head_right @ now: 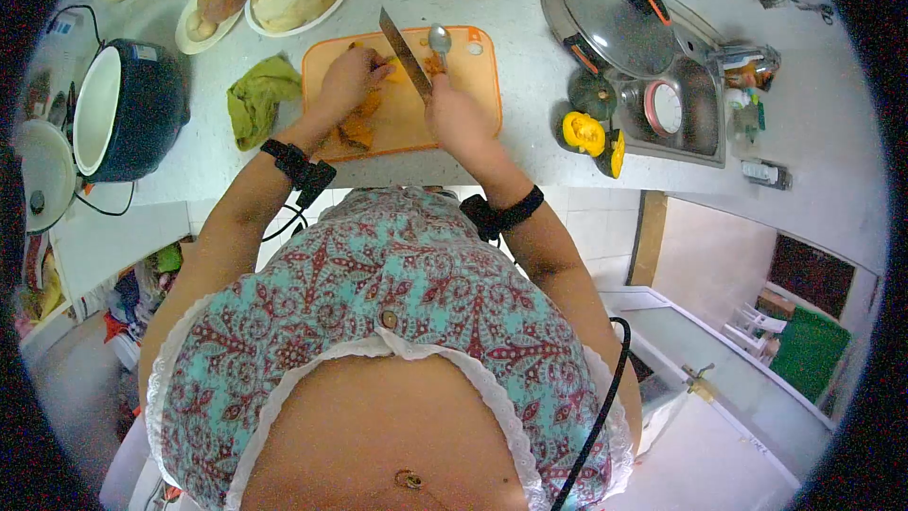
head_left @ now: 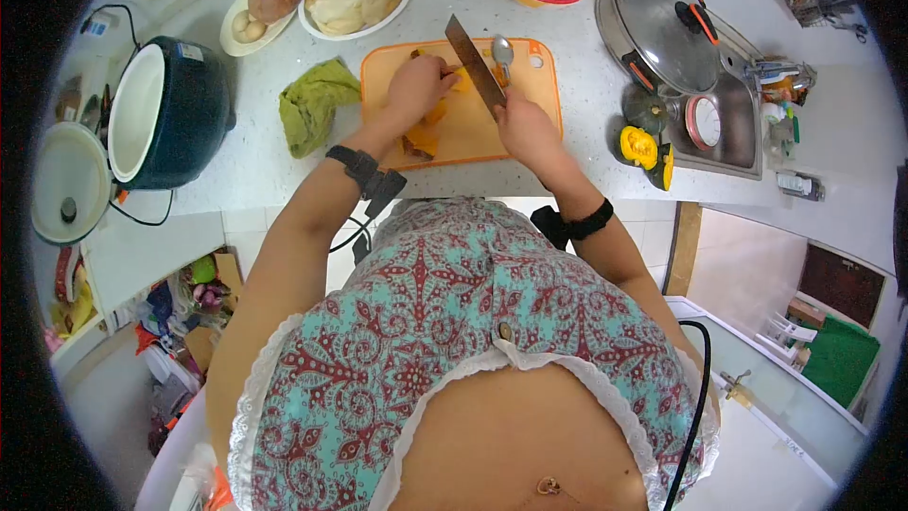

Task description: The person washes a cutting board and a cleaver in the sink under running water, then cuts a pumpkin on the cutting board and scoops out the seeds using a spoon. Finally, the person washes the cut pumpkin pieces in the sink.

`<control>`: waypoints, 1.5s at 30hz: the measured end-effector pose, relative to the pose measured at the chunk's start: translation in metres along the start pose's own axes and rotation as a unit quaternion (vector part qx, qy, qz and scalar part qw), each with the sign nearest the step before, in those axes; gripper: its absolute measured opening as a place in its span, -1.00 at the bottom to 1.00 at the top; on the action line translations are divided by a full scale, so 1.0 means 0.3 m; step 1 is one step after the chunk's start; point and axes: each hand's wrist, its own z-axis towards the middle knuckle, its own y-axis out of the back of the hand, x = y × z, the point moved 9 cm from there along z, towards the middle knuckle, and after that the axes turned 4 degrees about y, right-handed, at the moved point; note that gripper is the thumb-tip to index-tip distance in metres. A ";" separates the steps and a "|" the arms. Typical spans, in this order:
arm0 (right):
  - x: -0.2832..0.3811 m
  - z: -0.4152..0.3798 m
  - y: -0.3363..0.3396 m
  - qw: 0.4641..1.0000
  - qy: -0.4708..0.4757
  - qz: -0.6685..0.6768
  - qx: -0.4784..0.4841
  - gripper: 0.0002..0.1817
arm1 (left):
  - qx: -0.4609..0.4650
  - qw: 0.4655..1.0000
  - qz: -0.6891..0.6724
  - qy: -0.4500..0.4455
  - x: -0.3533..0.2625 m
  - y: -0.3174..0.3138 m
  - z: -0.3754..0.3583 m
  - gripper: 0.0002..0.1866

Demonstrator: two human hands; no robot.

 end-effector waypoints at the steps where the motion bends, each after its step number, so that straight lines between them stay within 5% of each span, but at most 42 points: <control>1: 0.004 0.007 -0.009 1.000 -0.004 -0.004 0.006 -0.76 | 0.000 1.000 -0.002 0.004 0.005 0.000 0.000 -0.71; 14: -0.009 0.218 -0.204 0.991 0.063 -0.055 0.105 -0.72 | -0.035 0.999 0.021 -0.016 0.049 -0.005 0.012 -0.72; 20: 0.005 0.228 -0.120 0.996 0.001 0.013 0.093 -0.68 | 0.012 1.000 -0.017 -0.015 0.059 -0.022 -0.012 -0.73; 24: 0.010 0.214 -0.090 0.995 0.092 0.000 0.049 -0.69 | 0.025 0.999 -0.032 0.008 0.084 -0.037 -0.015 -0.70; 35: 0.042 0.015 -0.063 0.993 0.003 -0.081 0.083 -0.76 | -0.033 0.998 -0.039 0.030 0.097 -0.018 -0.035 -0.71; 45: 0.099 0.144 -0.158 0.988 0.051 -0.063 0.128 -0.72 | -0.029 0.998 -0.047 -0.009 0.090 -0.014 -0.029 -0.74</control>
